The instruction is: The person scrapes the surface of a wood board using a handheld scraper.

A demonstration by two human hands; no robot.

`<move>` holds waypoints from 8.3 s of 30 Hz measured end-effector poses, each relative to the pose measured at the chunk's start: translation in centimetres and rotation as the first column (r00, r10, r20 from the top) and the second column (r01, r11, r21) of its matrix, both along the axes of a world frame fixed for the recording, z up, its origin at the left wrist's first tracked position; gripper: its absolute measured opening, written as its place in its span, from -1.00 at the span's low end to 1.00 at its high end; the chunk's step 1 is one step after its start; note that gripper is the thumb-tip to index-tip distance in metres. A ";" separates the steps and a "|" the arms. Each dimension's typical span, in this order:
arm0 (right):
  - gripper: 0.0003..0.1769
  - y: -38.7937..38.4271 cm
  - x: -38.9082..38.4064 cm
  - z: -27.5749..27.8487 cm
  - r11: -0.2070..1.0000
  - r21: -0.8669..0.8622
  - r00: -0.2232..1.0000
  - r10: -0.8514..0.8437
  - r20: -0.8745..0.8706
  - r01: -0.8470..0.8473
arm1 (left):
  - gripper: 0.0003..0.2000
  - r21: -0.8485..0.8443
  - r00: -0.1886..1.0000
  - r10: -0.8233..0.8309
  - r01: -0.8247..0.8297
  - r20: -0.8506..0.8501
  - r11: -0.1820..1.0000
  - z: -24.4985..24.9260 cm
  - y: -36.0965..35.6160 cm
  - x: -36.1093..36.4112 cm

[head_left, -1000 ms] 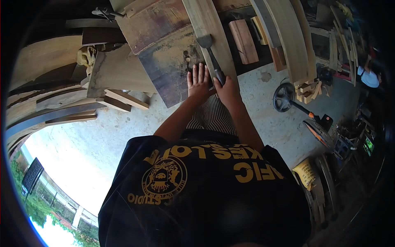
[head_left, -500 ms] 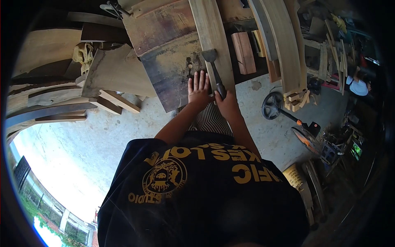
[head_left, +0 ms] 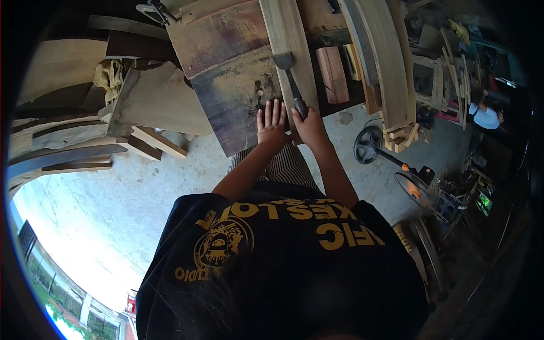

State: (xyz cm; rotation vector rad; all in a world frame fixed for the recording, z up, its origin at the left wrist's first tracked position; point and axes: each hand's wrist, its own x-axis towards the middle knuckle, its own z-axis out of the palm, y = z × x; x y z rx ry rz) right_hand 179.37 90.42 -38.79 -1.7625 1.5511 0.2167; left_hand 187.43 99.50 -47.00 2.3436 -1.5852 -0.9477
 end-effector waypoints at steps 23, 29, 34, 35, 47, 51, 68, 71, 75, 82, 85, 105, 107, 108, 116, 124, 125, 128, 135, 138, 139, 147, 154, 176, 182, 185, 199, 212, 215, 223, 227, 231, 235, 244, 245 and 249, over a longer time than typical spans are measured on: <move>-0.39 -2.2 3.6 -0.6 0.999 -0.037 0.996 0.023 -0.091 -0.027 | 0.07 0.024 1.000 -0.021 0.022 -0.022 0.999 0.2 0.0 0.1; -0.47 -7.9 10.2 0.5 0.997 0.031 0.994 -0.079 0.076 0.077 | 0.08 0.035 0.999 -0.009 0.011 -0.047 0.999 0.6 -0.1 0.3; -0.46 -14.2 16.6 1.8 0.999 0.039 0.997 -0.039 0.064 0.037 | 0.10 0.017 1.000 -0.007 0.007 -0.016 1.000 0.3 0.0 0.2; -0.46 -15.0 17.4 2.2 0.997 0.058 0.994 -0.062 0.086 0.057 | 0.10 0.009 1.000 -0.008 0.008 -0.013 1.000 0.1 0.0 0.1; -0.68 -0.5 -5.1 -1.8 0.928 0.106 0.746 -0.351 0.566 0.357 | 0.16 -0.109 0.999 -0.017 0.021 0.038 0.994 -0.6 1.0 0.0; -0.67 2.3 -11.7 -1.1 0.879 0.088 0.749 -0.449 0.488 0.469 | 0.02 -0.234 0.979 -0.188 0.201 0.076 0.951 1.0 -0.6 2.1; -0.72 1.3 -22.1 -0.3 0.986 -0.106 0.927 -0.082 0.365 0.129 | -0.31 -0.281 0.765 0.527 -0.449 0.369 0.848 -0.4 -28.6 25.3; -0.76 -0.7 -21.2 -0.3 0.987 0.018 0.891 -0.153 0.427 0.161 | -0.34 -0.378 0.822 0.521 -0.419 0.228 0.826 -1.3 -22.3 18.8; -0.80 -3.7 -19.2 -1.4 0.996 0.065 0.834 -0.081 0.546 0.055 | -0.34 -0.455 0.908 0.381 -0.269 0.175 0.849 -1.5 -7.8 6.1; -0.69 -7.6 -8.2 -1.3 0.886 -0.439 0.712 0.404 0.574 -0.148 | -0.42 0.059 0.885 0.457 -0.454 -0.085 0.889 -0.4 16.7 -8.3; -0.66 -7.8 -2.4 -0.9 0.775 -0.609 0.672 0.541 0.505 -0.166 | -0.52 0.423 0.698 0.713 -0.667 0.068 0.613 -5.1 23.4 -8.1; -0.22 -5.0 3.3 -5.9 0.513 -0.716 0.830 0.532 -0.167 -0.473 | -0.55 0.602 0.359 0.928 -0.720 -0.103 0.345 -13.5 34.2 -16.0; -0.16 -5.2 3.2 -6.8 0.497 -0.696 0.806 0.556 -0.204 -0.519 | -0.54 0.602 0.355 0.931 -0.726 -0.086 0.333 -16.0 33.3 -12.6; -0.14 -4.9 3.4 -5.7 0.470 -0.691 0.792 0.555 -0.253 -0.550 | -0.53 0.513 0.360 0.933 -0.796 -0.025 0.321 -16.2 32.2 -11.6; -0.12 -4.6 3.4 -6.2 0.495 -0.678 0.805 0.538 -0.252 -0.543 | -0.49 0.468 0.481 0.861 -0.807 0.165 0.361 -24.9 29.3 -8.0; -0.14 -4.9 3.0 -7.3 0.491 -0.718 0.812 0.556 -0.179 -0.494 | -0.75 0.575 0.762 0.374 -0.645 0.528 0.503 -26.7 28.6 -8.3; -0.14 -5.0 3.1 -7.3 0.494 -0.717 0.815 0.551 -0.180 -0.493 | -0.75 0.577 0.765 0.370 -0.641 0.526 0.506 -26.4 28.1 -8.3; -0.17 -4.8 3.2 -7.0 0.479 -0.697 0.808 0.532 -0.253 -0.534 | -0.74 0.717 0.841 0.049 -0.488 0.539 0.497 -27.0 27.9 -7.7; -0.21 -4.6 3.4 -6.5 0.502 -0.693 0.820 0.524 -0.233 -0.518 | -0.76 0.615 0.494 0.755 -0.773 0.431 0.155 -24.6 28.7 -0.8; -0.22 -4.7 3.3 -6.5 0.476 -0.710 0.813 0.531 -0.238 -0.519 | -0.72 0.577 0.399 0.839 -0.806 0.369 0.130 -25.3 29.2 0.8; -0.22 -4.8 3.3 -6.6 0.474 -0.716 0.819 0.521 -0.240 -0.512 | -0.71 0.568 0.365 0.867 -0.814 0.341 0.119 -25.7 29.5 1.0; -0.23 -4.2 3.3 -6.4 0.496 -0.703 0.823 0.519 -0.230 -0.510 | -0.62 0.457 0.460 0.858 -0.829 0.230 0.322 -25.3 30.7 8.2; -0.28 -4.6 3.1 -6.5 0.494 -0.713 0.823 0.529 -0.207 -0.497 | -0.51 0.686 0.644 0.665 -0.677 0.377 0.266 -27.0 29.0 -3.6; -0.36 1.2 -7.7 -3.0 0.909 -0.328 0.895 0.352 0.274 -0.257 | -0.82 0.125 0.497 0.861 -0.866 0.106 0.484 -30.9 36.4 6.4; -0.35 -0.1 -7.2 -2.6 0.911 -0.286 0.898 0.368 0.240 -0.296 | -0.72 0.092 0.377 0.914 -0.926 0.150 0.366 -31.0 36.8 5.6; -0.35 1.4 -9.4 -1.4 0.910 -0.260 0.891 0.386 0.241 -0.323 | -0.51 0.319 0.292 0.935 -0.922 0.203 0.219 -30.7 36.5 4.3; -0.37 0.9 -8.1 -0.5 0.943 -0.144 0.907 0.328 0.265 -0.299 | -0.64 0.598 -0.392 0.919 -0.726 0.044 -0.339 -33.6 40.1 -0.4; -0.35 2.1 -8.4 1.0 0.960 -0.057 0.924 0.281 0.258 -0.276 | -0.54 0.537 0.446 0.894 -0.765 0.042 0.356 -34.0 32.1 -2.8; -0.34 2.4 -8.6 0.8 0.959 -0.070 0.923 0.282 0.262 -0.273 | -0.44 0.526 0.237 0.971 -0.827 0.007 0.198 -33.5 30.3 -6.1; -0.33 1.6 -8.3 3.0 0.949 -0.049 0.940 0.315 0.133 -0.312 | -0.41 0.653 0.676 0.728 -0.502 -0.113 0.567 -27.1 28.2 -3.5; -0.33 1.5 -8.8 2.7 0.918 -0.166 0.901 0.388 0.193 -0.359 | -0.43 0.524 0.654 0.722 -0.544 -0.224 0.655 -26.6 29.5 -2.5; -0.35 0.9 -9.1 2.3 0.927 -0.132 0.917 0.370 0.148 -0.352 | -0.47 0.419 0.505 0.793 -0.674 -0.340 0.608 -23.6 30.9 -3.6; -0.39 1.0 -8.5 3.6 0.940 -0.080 0.934 0.339 0.117 -0.331 | -0.52 0.364 0.471 0.810 -0.729 -0.349 0.580 -20.7 33.9 -6.3; -0.38 0.3 -9.0 2.6 0.905 -0.173 0.910 0.406 0.079 -0.389 | -0.64 0.489 0.532 0.820 -0.669 -0.211 0.560 -16.6 40.4 -12.7; -0.38 0.2 -9.0 2.5 0.903 -0.168 0.907 0.413 0.085 -0.396 | -0.64 0.491 0.525 0.826 -0.676 -0.203 0.550 -16.7 40.9 -13.2; -0.36 -0.1 -9.4 2.2 0.906 -0.146 0.908 0.411 0.081 -0.397 | -0.65 0.534 0.496 0.849 -0.674 -0.184 0.510 -15.4 40.4 -15.1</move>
